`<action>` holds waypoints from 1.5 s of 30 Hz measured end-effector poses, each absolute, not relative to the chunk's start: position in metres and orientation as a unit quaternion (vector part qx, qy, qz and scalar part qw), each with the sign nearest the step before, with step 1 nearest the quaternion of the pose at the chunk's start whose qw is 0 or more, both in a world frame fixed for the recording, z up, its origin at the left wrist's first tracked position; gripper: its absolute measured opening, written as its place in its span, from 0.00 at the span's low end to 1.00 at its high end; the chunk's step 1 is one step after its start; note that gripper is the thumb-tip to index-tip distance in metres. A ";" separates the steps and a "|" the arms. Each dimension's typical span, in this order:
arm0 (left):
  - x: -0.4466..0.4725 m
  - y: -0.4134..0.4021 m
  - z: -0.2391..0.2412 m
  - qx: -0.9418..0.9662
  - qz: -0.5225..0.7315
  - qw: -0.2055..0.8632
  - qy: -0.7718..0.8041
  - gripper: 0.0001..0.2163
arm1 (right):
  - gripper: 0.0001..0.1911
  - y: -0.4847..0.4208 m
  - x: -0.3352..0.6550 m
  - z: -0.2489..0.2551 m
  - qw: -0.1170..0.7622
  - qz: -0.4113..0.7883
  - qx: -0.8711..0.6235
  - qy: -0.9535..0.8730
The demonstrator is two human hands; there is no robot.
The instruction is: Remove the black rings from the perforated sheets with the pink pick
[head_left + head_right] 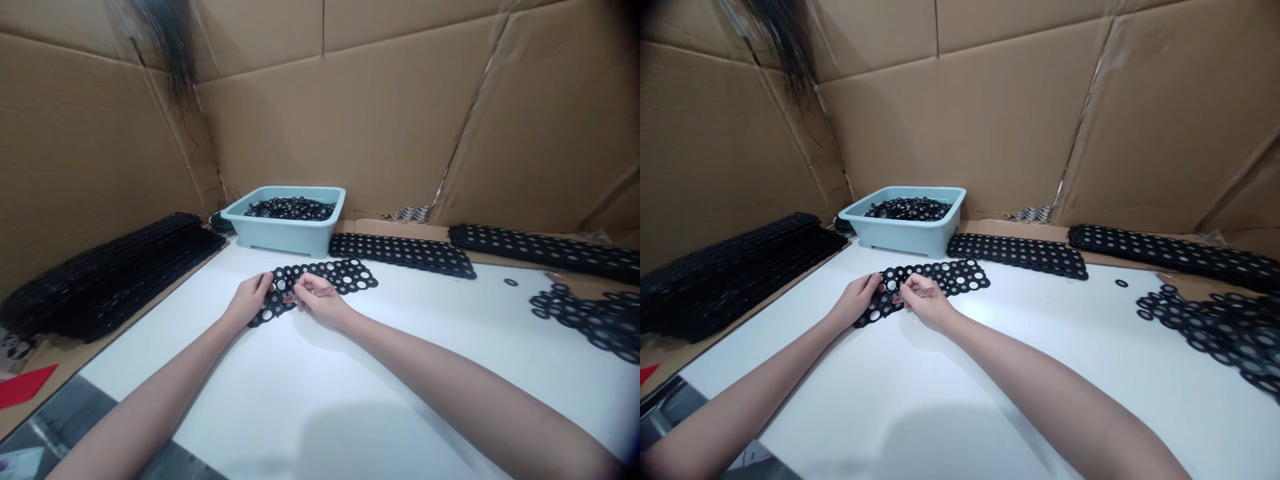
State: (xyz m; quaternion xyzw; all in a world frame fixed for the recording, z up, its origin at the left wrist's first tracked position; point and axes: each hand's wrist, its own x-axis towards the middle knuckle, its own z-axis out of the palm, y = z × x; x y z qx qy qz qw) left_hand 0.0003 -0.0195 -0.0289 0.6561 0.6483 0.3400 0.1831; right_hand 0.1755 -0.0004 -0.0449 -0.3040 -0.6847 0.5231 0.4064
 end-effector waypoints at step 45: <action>0.001 -0.020 -0.028 0.677 0.320 0.165 0.642 0.21 | 0.08 -0.004 0.177 -0.044 0.395 0.513 -0.291 -0.704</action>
